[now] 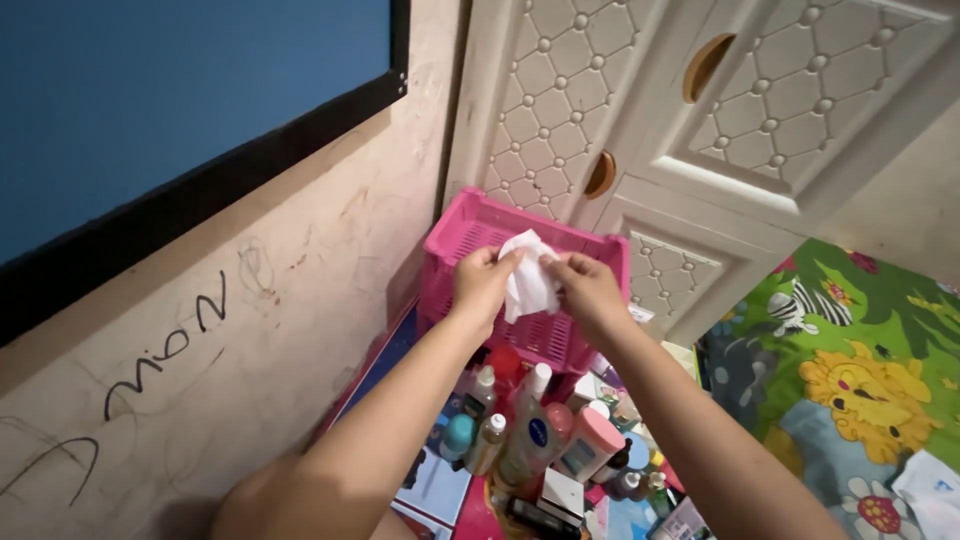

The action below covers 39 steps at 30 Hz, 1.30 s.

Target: Organizing various skincare and cosmetic bottles into a small tiered plastic shelf.

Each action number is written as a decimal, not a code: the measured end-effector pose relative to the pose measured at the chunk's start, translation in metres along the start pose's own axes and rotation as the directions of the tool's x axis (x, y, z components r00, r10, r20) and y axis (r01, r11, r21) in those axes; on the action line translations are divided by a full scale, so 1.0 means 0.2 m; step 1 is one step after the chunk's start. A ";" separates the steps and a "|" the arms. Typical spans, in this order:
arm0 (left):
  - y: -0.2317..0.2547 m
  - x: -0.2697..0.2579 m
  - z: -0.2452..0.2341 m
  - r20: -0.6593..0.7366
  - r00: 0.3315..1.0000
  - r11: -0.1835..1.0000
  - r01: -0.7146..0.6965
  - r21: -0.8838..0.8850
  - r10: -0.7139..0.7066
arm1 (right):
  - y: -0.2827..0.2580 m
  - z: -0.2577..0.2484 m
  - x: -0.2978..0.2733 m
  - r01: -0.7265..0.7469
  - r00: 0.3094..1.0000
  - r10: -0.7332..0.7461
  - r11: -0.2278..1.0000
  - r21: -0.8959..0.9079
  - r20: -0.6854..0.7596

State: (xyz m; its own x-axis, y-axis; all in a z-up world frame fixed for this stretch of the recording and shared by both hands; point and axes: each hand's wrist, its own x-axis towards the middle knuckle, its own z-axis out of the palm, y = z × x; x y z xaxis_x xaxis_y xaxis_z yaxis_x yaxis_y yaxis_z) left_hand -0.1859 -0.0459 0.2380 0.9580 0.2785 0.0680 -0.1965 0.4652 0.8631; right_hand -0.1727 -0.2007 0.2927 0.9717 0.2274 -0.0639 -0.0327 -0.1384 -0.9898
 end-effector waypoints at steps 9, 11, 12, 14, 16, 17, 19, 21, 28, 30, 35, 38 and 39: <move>0.01 0.07 -0.14 -0.135 0.988 0.987 -0.049 0.152 0.070 | 0.06 0.03 0.17 -0.001 1.000 0.009 0.925 0.381 -0.020; 0.02 0.09 -0.14 -0.104 0.991 0.990 -0.066 0.125 0.080 | -0.13 0.17 0.02 -0.006 1.000 0.007 0.957 0.290 -0.003; 0.02 0.11 -0.13 -0.077 0.993 0.992 -0.081 0.095 0.089 | -0.22 0.23 -0.05 -0.012 1.000 0.009 0.981 0.193 0.015; 0.01 0.13 -0.16 -0.044 0.993 0.988 -0.106 0.111 0.111 | -0.05 0.20 0.11 0.007 0.999 -0.016 0.977 0.211 0.039; 0.02 0.15 -0.20 -0.008 0.991 0.983 -0.134 0.126 0.136 | 0.07 0.18 0.25 0.031 0.997 -0.047 0.973 0.229 0.061; 0.03 0.15 -0.23 -0.079 0.971 0.905 -0.180 0.384 0.226 | 0.12 0.16 0.30 0.043 0.996 -0.060 0.966 0.255 0.060; 0.03 0.18 -0.30 -0.121 0.936 0.762 -0.189 0.619 0.331 | 0.15 0.16 0.36 0.056 0.996 -0.076 0.957 0.285 0.057; 0.01 0.21 -0.37 0.046 0.731 0.407 -0.430 0.805 0.681 | 0.11 0.19 0.38 0.129 0.990 -0.121 0.981 0.143 -0.065; -0.08 0.33 -0.50 0.124 0.790 0.150 -0.264 0.953 0.600 | 0.22 0.47 0.34 0.497 0.829 -0.533 0.566 -0.658 0.168; -0.06 0.30 -0.50 0.060 0.894 0.219 -0.173 0.960 0.444 | 0.30 0.51 0.28 0.715 0.640 -0.655 0.318 -0.622 0.401; 0.08 0.22 -0.45 0.077 0.943 0.160 -0.135 0.978 0.324 | 0.24 0.44 0.16 0.628 0.703 -0.543 0.169 -0.760 0.460; 0.06 0.25 -0.47 0.088 0.942 0.134 -0.138 0.981 0.325 | 0.30 0.33 0.16 0.659 0.605 -0.601 0.008 -0.752 0.523; 0.04 0.26 -0.47 0.103 0.927 0.123 -0.157 0.980 0.362 | 0.30 0.29 0.15 0.652 0.608 -0.597 -0.001 -0.758 0.524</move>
State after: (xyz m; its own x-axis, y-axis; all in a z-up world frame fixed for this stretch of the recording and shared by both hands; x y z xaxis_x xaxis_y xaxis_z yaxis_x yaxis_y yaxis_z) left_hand -0.1578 0.0524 0.2016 0.8382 0.3395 0.4269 0.0295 -0.8098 0.5860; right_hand -0.1594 -0.1468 0.2233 0.4878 0.7257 0.4852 0.8108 -0.5826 0.0561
